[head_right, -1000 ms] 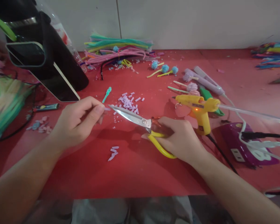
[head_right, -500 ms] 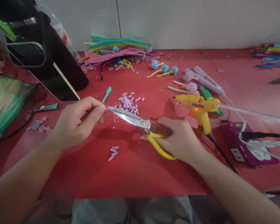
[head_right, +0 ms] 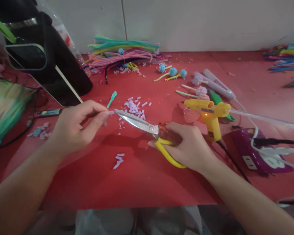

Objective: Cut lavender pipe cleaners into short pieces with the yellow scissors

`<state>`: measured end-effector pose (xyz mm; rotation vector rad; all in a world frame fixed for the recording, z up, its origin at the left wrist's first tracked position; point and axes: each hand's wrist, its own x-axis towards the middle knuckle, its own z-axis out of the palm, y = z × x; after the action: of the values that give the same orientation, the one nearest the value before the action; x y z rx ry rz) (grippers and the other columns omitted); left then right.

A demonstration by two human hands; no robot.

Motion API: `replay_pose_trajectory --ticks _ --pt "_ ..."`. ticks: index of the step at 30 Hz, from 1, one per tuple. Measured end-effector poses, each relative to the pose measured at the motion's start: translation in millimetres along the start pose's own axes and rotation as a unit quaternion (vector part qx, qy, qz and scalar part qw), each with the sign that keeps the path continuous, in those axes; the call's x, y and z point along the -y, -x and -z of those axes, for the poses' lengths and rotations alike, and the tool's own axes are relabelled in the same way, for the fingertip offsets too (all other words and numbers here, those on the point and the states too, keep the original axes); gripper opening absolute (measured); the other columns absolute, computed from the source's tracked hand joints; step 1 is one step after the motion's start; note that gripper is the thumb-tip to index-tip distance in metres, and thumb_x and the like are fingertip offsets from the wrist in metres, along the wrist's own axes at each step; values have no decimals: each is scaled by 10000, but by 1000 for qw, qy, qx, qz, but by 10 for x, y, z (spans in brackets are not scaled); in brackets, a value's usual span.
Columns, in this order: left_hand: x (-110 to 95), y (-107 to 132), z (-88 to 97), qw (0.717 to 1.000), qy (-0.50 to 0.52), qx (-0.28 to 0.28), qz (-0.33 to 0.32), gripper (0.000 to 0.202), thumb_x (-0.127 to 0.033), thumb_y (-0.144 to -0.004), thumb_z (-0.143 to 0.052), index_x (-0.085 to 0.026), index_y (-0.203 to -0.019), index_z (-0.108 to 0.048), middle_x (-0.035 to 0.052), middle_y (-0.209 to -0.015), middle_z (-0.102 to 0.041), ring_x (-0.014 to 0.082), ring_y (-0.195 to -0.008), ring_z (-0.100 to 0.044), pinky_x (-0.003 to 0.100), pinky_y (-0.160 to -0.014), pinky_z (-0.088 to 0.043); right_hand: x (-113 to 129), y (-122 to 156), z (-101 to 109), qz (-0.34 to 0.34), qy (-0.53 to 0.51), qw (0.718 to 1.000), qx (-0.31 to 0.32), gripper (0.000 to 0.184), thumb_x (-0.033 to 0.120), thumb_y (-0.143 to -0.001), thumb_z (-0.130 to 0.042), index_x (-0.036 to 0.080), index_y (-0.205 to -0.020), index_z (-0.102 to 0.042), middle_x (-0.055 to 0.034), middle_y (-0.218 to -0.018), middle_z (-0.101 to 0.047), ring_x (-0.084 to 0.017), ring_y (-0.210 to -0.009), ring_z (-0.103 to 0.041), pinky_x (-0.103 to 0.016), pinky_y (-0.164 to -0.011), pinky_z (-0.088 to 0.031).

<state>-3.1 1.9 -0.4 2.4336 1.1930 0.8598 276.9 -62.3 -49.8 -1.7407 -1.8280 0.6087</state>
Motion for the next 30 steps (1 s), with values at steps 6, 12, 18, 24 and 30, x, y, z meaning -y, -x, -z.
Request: replay_pose_trajectory --ticks 6,12,18,24,30 --pt "38 -1 7 999 -28 -5 -26 124 -257 -942 -572 -205 -868 -656 -29 -732 -700 106 -653 -633 225 -618 -467 15 -6 5 -11 12 1000 3 551 659 -626 -765 197 -638 -466 62 -607 -279 -97 -579 -243 -242 -483 -228" --pt "59 -10 48 996 -57 -27 -63 101 -270 -922 -628 -225 -901 -716 -20 -817 -765 110 -709 -695 210 -680 -496 4 11 17 -3 10 1000 -4 560 657 -627 -764 202 -638 -438 63 -602 -293 -96 -576 -252 -241 -484 -237" --pt "114 5 74 991 -69 -55 -105 81 -259 -908 -659 -221 -920 -729 -8 -853 -787 112 -751 -726 194 -689 -504 5 9 15 -13 7 1000 5 550 661 -618 -766 196 -643 -475 61 -611 -286 -99 -586 -243 -250 -496 -230" --pt "89 13 65 989 -92 -47 -101 95 -266 -914 -649 -233 -937 -735 -13 -872 -789 131 -766 -736 212 -693 -521 49 -3 18 -21 2 1000 16 529 669 -620 -759 183 -677 -556 57 -599 -330 -105 -591 -267 -253 -498 -258" --pt "79 12 56 986 -111 -47 -119 106 -245 -916 -642 -213 -944 -740 0 -864 -788 131 -756 -732 207 -689 -520 62 1 30 -22 1 999 26 510 640 -630 -773 176 -681 -567 58 -600 -331 -104 -593 -270 -259 -507 -252"
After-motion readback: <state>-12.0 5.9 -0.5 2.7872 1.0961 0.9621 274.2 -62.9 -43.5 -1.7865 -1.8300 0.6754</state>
